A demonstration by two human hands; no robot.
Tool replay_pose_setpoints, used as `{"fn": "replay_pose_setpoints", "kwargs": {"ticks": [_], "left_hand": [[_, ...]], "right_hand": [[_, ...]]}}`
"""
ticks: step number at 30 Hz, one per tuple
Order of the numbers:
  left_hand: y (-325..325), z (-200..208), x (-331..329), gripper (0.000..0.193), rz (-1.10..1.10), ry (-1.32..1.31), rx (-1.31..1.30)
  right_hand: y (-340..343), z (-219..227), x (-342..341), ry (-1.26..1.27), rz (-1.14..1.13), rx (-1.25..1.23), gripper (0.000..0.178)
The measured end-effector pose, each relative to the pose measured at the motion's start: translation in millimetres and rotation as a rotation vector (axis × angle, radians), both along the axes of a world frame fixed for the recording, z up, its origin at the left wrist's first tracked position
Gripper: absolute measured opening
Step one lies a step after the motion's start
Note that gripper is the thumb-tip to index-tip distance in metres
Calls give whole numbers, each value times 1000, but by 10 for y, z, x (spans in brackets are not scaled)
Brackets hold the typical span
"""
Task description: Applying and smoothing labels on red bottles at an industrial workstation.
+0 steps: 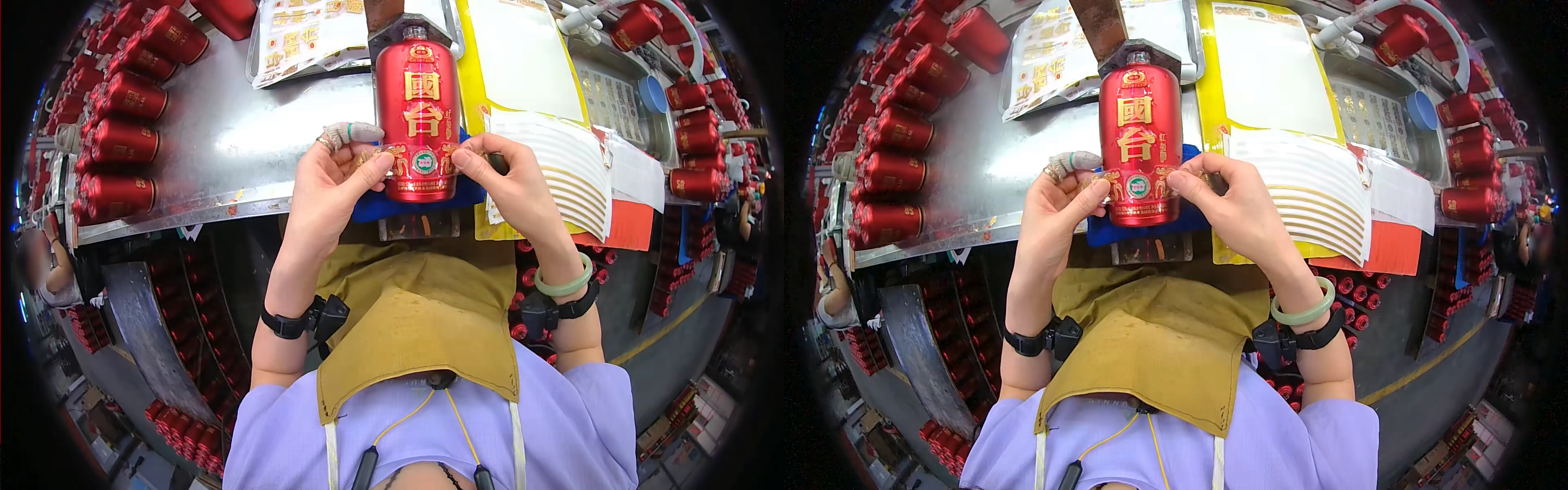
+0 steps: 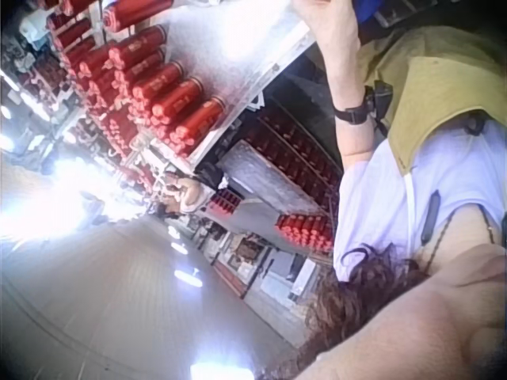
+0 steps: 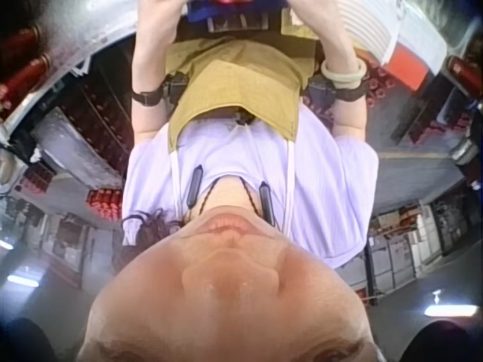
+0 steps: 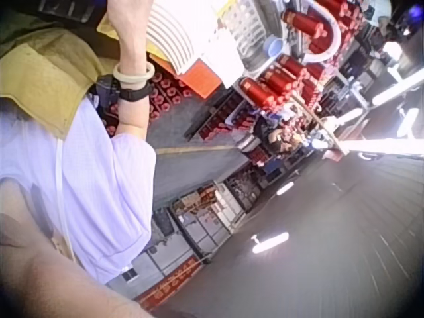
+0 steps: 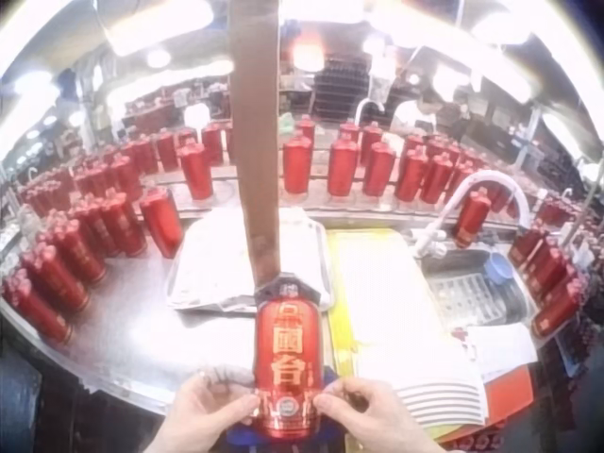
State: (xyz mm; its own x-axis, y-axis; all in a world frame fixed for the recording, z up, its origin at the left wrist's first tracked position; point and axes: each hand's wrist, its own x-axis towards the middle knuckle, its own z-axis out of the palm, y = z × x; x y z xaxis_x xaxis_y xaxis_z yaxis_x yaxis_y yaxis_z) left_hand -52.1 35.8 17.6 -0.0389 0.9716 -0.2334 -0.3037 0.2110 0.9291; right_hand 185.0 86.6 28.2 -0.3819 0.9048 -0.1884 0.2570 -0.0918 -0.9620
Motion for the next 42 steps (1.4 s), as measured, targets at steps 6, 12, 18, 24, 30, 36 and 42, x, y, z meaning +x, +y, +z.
{"fn": "replay_pose_setpoints", "kwargs": {"ticks": [6,12,18,24,30,36,42], "left_hand": [[1,-2,16,31,-1,27,15],[-1,-4,19,31,6,49,11],[-8,-3,15,35,-8,61,5],[-5,-5,15,31,6,30,11],[-8,-13,27,32,14,54,22],[-10,33,60,35,37,109,17],[7,3,30,37,29,73,8]], "right_hand": [[1,5,-3,-7,-3,8,23],[8,-22,3,-13,-6,14,25],[7,-27,1,-16,-8,11,25],[7,-24,2,6,-6,13,24],[4,13,4,-24,14,-30,22],[89,-51,168,-381,-104,156,38],[-23,213,68,149,-160,106,26]]}}
